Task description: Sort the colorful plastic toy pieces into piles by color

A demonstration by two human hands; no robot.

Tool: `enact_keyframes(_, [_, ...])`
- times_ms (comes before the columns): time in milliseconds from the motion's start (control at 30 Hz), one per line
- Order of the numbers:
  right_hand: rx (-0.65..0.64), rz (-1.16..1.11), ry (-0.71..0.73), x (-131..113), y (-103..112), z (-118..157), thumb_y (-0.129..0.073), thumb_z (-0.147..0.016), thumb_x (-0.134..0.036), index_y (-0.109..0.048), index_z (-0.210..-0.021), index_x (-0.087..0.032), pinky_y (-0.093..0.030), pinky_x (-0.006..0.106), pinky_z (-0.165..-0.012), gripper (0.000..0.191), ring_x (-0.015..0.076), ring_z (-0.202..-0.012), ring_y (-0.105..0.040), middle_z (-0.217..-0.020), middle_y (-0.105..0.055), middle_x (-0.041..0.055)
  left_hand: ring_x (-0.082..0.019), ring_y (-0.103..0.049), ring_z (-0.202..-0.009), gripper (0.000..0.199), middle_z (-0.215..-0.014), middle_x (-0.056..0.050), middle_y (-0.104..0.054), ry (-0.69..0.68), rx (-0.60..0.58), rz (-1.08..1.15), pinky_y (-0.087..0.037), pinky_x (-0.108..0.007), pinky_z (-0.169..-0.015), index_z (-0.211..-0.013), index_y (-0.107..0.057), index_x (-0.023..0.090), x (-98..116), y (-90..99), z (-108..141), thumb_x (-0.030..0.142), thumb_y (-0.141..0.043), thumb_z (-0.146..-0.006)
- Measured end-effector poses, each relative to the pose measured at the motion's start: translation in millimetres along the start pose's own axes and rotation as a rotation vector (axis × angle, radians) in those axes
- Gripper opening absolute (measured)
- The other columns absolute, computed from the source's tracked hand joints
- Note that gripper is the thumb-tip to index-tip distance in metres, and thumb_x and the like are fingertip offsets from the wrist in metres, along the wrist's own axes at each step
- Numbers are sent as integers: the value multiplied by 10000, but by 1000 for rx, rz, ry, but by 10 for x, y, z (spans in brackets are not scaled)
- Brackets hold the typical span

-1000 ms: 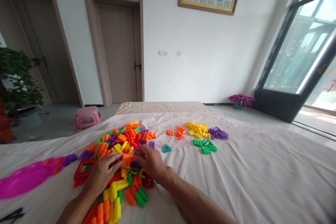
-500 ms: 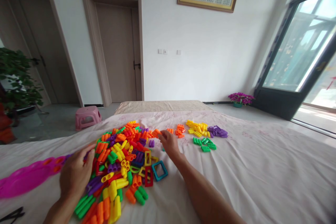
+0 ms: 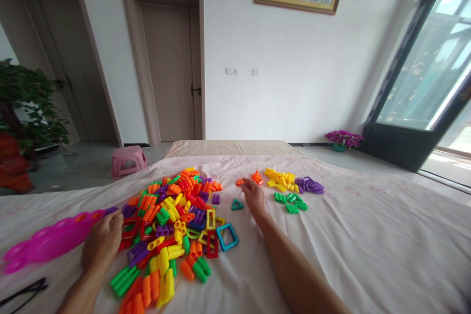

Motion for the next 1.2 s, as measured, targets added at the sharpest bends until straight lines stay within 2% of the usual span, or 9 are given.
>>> enact_keyframes(67, [-134, 25, 102, -211, -204, 118, -554, -864, -269, -753, -1029, -205, -516, 319, -844, 266, 206, -906, -695, -1006, -762, 63, -285, -603, -1193, 541, -1241, -149, -681, 8, -31, 14, -465, -398, -1024, -1211, -649, 135, -17, -30, -11, 462, -310, -945])
enact_keyframes(133, [-284, 75, 265, -458, -386, 270, -578, -862, -220, -767, -971, -232, -489, 318, -901, 219, 200, -955, -679, -1012, -762, 40, -288, -591, -1209, 523, -1255, -148, -674, 9, -52, 17, -450, -402, -1041, -1204, -653, 139, -11, -35, -13, 445, -322, -940])
enact_keyframes(200, [-397, 120, 420, -665, -506, 425, -608, -852, -192, -770, -965, -256, -450, 314, -963, 208, 190, -1003, -658, -1033, -758, 20, -292, -593, -1204, 517, -1249, -149, -677, 13, -64, 10, -446, -404, -1040, -1197, -660, 140, 9, -25, -9, 437, -326, -938])
enact_keyframes(267, [-462, 157, 498, -771, -575, 531, -637, -841, -196, -769, -993, -271, -423, 305, -997, 215, 186, -1037, -639, -1061, -752, 8, -302, -605, -1180, 524, -1233, -156, -685, 27, -77, 2, -455, -413, -1021, -1200, -662, 136, 30, -16, 1, 438, -324, -938])
enact_keyframes(533, [-567, 286, 548, -738, -737, 592, -612, -820, -175, -744, -1106, -339, -391, 321, -1034, 355, 203, -1158, -568, -1230, -686, -20, -311, -647, -1103, 515, -1180, -154, -717, 42, -93, -6, -484, -416, -950, -1181, -686, 140, 97, -9, 23, 421, -330, -938])
enact_keyframes(700, [-653, 287, 610, -859, -799, 642, -619, -857, -228, -726, -1134, -330, -379, 321, -1034, 314, 202, -1166, -554, -1234, -677, -18, -314, -643, -1106, 512, -1181, -153, -717, 59, -110, -18, -479, -415, -949, -1185, -686, 146, 102, -8, 19, 412, -326, -936])
enact_keyframes(833, [-637, 327, 565, -911, -840, 672, -621, -892, -293, -731, -1100, -314, -385, 332, -1009, 236, 214, -1156, -541, -1163, -699, 3, -316, -637, -1118, 518, -1184, -151, -717, 53, -115, -30, -470, -411, -957, -1178, -690, 146, 103, -10, 12, 414, -317, -938])
enact_keyframes(1000, [-550, 312, 513, -931, -852, 679, -608, -886, -196, -741, -1034, -272, -386, 316, -978, 213, 203, -1113, -557, -1078, -721, 11, -302, -644, -1101, 534, -1188, -149, -715, 52, -124, -37, -474, -386, -931, -1198, -679, 146, 103, -14, 20, 422, -300, -943])
enact_keyframes(1200, [-570, 305, 520, -950, -844, 681, -654, -889, -318, -745, -1025, -273, -388, 316, -962, 170, 208, -1093, -564, -1055, -721, 17, -316, -634, -1110, 531, -1186, -166, -711, 51, -130, -43, -467, -400, -939, -1193, -682, 137, 139, 14, 31, 416, -307, -941])
Point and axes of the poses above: each hand's wrist, its own z-axis away from the middle knuckle, its own y-axis out of the back of the hand, x = y × z, the point moved 7 cm from there along -z, towards the middle knuckle
